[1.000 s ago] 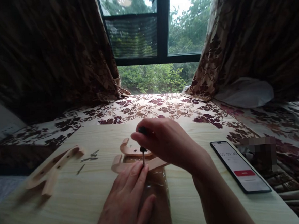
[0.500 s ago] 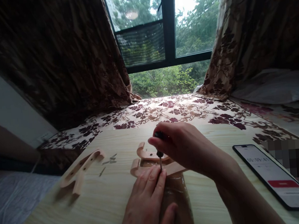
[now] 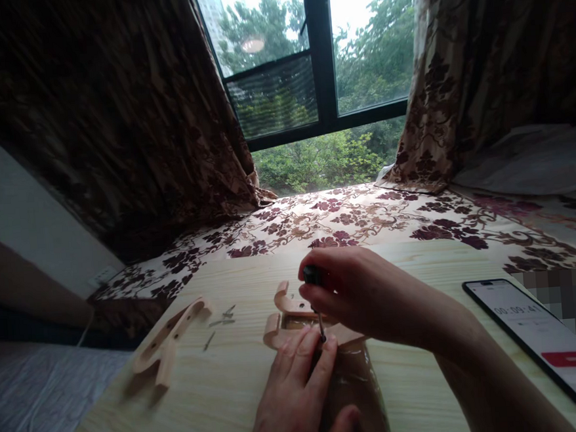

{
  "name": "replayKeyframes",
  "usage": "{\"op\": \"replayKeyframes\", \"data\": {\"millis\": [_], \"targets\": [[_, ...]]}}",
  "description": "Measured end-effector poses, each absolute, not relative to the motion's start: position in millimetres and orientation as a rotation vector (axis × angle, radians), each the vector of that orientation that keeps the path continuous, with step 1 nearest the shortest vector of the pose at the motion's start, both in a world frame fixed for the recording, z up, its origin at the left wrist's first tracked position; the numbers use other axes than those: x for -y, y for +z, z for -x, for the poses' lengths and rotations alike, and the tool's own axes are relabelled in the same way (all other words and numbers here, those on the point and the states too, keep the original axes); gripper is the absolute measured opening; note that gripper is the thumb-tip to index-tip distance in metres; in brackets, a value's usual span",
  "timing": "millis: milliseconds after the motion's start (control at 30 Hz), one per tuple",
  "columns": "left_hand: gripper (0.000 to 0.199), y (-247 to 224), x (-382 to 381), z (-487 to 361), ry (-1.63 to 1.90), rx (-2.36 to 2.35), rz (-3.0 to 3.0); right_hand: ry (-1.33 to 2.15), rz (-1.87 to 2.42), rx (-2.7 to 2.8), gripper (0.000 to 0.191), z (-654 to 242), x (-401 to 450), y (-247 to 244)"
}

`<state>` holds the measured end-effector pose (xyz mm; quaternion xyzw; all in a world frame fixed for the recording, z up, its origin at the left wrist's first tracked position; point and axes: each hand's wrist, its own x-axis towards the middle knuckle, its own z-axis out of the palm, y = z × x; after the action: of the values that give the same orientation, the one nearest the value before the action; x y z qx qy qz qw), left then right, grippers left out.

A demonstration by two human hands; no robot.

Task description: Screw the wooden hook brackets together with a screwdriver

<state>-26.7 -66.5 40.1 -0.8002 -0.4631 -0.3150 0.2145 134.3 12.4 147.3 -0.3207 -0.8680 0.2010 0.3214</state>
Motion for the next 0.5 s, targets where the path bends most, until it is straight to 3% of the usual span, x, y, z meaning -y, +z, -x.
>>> {"op": "replayKeyframes", "data": {"millis": [300, 500], "targets": [[0.061, 28, 67, 36, -0.813, 1.324, 2.31, 0.503, 0.895, 2.296, 0.009, -133, -11, 148], [0.031, -7, 50, 22, -1.019, 1.324, 1.945, 0.55, 0.952, 2.334, 0.011, -133, -11, 141]]}}
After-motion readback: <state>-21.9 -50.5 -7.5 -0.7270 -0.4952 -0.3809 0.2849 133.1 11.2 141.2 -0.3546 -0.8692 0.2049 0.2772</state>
